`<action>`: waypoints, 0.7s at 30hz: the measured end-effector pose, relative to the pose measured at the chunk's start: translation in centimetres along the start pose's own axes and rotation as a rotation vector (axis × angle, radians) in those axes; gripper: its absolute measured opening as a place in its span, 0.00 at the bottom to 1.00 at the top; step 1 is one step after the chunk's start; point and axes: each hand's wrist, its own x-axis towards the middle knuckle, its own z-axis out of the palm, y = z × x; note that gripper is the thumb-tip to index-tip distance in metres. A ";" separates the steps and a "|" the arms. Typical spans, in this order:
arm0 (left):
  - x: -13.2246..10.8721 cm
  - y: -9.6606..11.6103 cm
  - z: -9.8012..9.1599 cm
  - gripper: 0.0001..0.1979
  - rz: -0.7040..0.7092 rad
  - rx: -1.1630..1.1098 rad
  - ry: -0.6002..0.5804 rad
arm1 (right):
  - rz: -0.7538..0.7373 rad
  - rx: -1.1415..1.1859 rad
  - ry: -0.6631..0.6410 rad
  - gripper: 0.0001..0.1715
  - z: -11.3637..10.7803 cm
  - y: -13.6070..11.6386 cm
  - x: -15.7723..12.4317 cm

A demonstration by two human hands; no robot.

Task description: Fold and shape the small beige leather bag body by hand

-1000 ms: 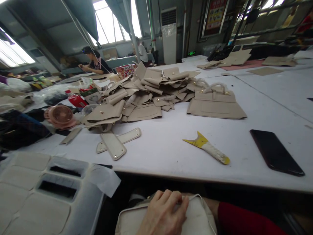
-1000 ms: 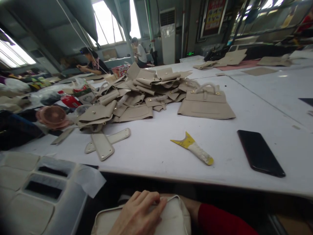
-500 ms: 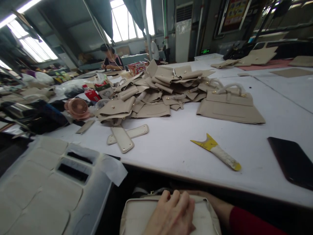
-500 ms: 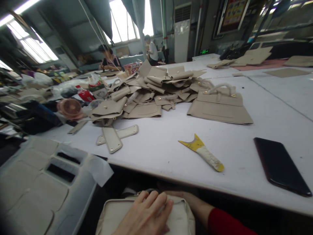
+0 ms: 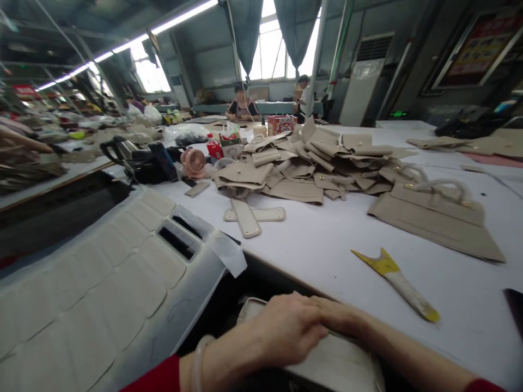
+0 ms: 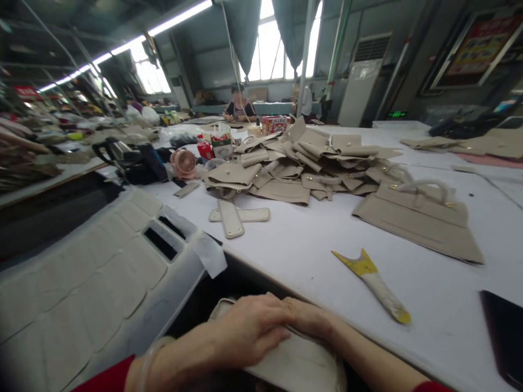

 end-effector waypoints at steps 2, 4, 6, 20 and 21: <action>-0.9 -3.1 -2.1 0.15 -0.246 -0.241 0.070 | 0.022 -0.102 -0.067 0.29 0.3 -1.0 -0.2; -2.1 -7.1 -3.2 0.19 -0.420 -0.330 0.115 | 0.059 -0.184 -0.102 0.35 0.5 -2.3 -0.4; -3.2 -10.8 -2.9 0.24 -0.564 -0.413 0.086 | 0.100 -0.243 -0.102 0.38 0.6 -3.5 -0.5; -5.8 -10.4 3.2 0.18 -0.580 -0.823 0.227 | 0.094 -0.403 -0.080 0.41 3.5 -3.4 2.1; -6.0 -10.4 3.2 0.17 -0.559 -0.768 0.300 | 0.093 -0.350 -0.099 0.40 3.6 -3.7 2.4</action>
